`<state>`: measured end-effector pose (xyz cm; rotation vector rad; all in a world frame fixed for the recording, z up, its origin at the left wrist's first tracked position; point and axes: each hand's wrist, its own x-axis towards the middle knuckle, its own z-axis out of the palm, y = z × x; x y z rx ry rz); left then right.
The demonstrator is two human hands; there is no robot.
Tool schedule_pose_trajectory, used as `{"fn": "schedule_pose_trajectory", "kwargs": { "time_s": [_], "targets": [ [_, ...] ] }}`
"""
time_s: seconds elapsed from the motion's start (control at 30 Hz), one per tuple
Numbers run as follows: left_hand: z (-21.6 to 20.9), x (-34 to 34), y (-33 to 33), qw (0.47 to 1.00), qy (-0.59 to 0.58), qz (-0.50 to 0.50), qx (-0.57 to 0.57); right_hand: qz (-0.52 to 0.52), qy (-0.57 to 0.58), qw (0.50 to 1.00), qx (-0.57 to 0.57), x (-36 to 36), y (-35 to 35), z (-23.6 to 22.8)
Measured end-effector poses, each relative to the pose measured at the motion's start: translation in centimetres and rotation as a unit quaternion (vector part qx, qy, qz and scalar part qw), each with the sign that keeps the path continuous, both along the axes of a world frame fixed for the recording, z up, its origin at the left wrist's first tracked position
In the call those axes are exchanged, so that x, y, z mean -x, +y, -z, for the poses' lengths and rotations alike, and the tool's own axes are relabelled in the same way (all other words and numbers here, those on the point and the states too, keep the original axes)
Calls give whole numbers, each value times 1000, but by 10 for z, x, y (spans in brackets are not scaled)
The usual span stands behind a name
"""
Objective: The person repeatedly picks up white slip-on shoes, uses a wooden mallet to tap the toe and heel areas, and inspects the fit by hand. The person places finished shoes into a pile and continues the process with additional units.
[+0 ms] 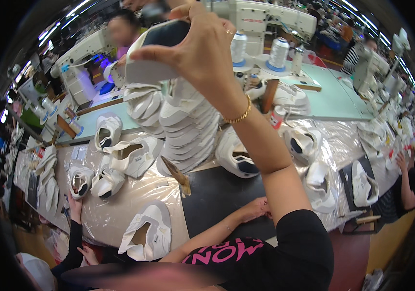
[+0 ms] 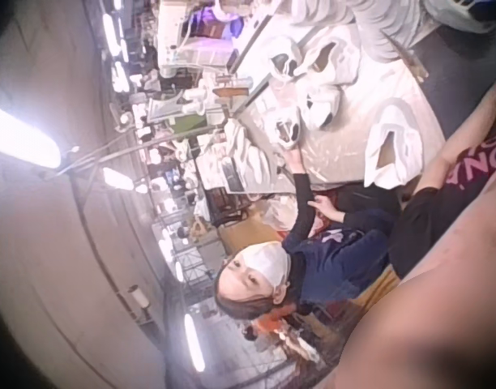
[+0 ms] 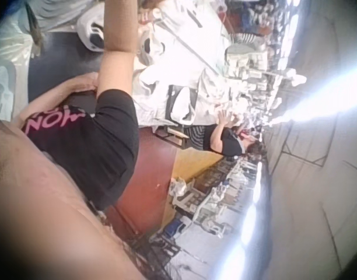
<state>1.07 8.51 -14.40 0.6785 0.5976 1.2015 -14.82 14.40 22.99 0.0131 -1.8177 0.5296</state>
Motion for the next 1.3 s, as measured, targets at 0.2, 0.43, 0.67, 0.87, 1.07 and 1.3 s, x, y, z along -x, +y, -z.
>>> {"fn": "schedule_pose_trajectory", "kwargs": {
  "time_s": [0.2,0.43,0.67,0.87,1.07,1.3],
  "targets": [
    [4,8,-5,999,33,8,3,28,-26,999,4,-68,-8,31],
    [6,9,-7,998,-51,-20,3,-13,-75,994,72,-109,-17,55],
    [-11,5,-11,994,-70,-78,44,-78,-57,992,76,-99,-11,87],
    [-20,8,-16,992,-86,-76,44,-125,6,984,127,-76,-8,137],
    [-36,17,-24,995,68,-74,-2,-158,55,982,86,-60,-8,173],
    [-20,18,-19,990,121,-66,-22,-131,47,986,87,-57,-13,180]
  ]
}}
